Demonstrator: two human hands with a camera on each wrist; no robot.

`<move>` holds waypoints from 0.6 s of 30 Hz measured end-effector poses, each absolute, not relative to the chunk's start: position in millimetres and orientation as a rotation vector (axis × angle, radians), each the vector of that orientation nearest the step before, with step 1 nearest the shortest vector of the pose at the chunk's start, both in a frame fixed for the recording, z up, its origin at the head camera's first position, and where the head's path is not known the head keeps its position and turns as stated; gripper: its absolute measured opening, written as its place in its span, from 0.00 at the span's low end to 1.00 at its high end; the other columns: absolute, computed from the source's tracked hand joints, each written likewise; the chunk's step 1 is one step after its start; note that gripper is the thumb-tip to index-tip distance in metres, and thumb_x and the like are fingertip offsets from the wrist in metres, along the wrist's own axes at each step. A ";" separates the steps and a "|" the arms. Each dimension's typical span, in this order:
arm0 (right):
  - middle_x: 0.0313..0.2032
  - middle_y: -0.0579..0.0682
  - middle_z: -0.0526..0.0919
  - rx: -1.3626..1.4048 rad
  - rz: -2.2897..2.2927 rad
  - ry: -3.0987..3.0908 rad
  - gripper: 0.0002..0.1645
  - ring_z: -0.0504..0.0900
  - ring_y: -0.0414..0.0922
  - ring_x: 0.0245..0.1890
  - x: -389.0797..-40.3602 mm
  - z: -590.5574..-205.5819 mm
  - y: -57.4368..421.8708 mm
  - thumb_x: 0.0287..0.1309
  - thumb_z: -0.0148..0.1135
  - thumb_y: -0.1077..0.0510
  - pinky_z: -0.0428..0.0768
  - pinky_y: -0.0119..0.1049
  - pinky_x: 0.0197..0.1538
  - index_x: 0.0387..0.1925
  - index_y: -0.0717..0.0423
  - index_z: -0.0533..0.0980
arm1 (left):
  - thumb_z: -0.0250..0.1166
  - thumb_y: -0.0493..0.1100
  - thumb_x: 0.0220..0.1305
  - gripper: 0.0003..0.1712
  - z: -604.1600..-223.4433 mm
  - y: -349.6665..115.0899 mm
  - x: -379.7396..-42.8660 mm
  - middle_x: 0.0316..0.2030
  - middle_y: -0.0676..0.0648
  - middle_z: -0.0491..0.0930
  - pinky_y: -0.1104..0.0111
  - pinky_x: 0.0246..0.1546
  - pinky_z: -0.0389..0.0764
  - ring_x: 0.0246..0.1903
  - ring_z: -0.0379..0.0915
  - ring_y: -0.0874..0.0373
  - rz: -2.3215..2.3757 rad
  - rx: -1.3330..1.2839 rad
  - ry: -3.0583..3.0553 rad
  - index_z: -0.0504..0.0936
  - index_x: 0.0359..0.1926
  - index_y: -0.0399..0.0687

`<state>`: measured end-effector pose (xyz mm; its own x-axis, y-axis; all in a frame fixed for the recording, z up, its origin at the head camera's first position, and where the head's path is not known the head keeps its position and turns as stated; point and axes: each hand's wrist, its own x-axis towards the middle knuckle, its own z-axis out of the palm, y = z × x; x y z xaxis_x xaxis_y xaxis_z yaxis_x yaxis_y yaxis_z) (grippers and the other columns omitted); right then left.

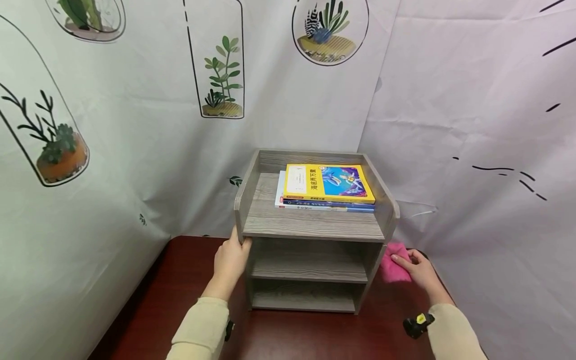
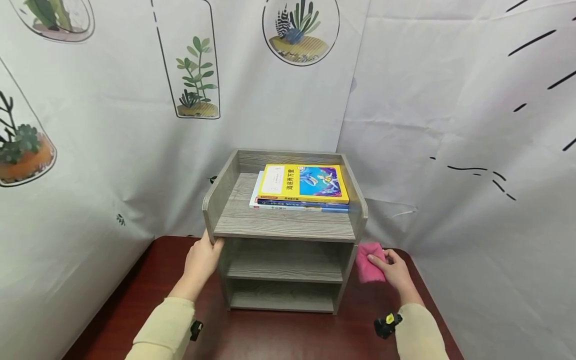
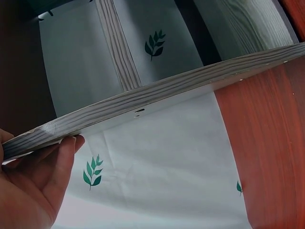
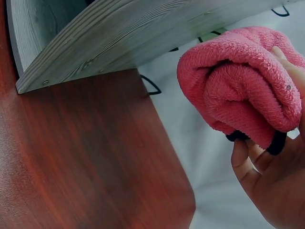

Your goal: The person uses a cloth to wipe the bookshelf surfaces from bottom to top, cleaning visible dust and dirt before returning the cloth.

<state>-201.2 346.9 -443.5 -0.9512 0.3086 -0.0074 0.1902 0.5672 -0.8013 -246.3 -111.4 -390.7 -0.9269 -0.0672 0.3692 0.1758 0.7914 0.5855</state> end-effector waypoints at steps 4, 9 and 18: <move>0.31 0.52 0.76 -0.428 1.320 -2.661 0.28 0.71 0.43 0.29 -201.5 -448.5 348.6 0.54 0.61 0.40 0.69 0.36 0.32 0.40 0.60 0.69 | 0.54 0.47 0.62 0.22 -390.7 -110.8 -246.2 0.18 0.41 0.76 0.55 0.19 0.65 0.14 0.66 0.49 -0.907 -0.079 -2.605 0.68 0.55 0.44; 0.28 0.50 0.74 -0.459 1.335 -2.647 0.27 0.71 0.43 0.27 -201.5 -451.8 347.7 0.54 0.62 0.41 0.69 0.36 0.31 0.39 0.60 0.69 | 0.54 0.47 0.62 0.22 -391.4 -110.6 -246.1 0.18 0.41 0.76 0.55 0.18 0.65 0.14 0.65 0.49 -0.908 -0.077 -2.600 0.67 0.55 0.45; 0.27 0.49 0.73 -0.497 1.393 -2.634 0.26 0.71 0.43 0.27 -197.5 -462.0 340.8 0.54 0.62 0.41 0.69 0.36 0.31 0.38 0.60 0.68 | 0.54 0.47 0.62 0.22 -392.4 -110.5 -246.5 0.17 0.42 0.75 0.55 0.18 0.65 0.14 0.65 0.49 -0.912 -0.081 -2.597 0.67 0.55 0.44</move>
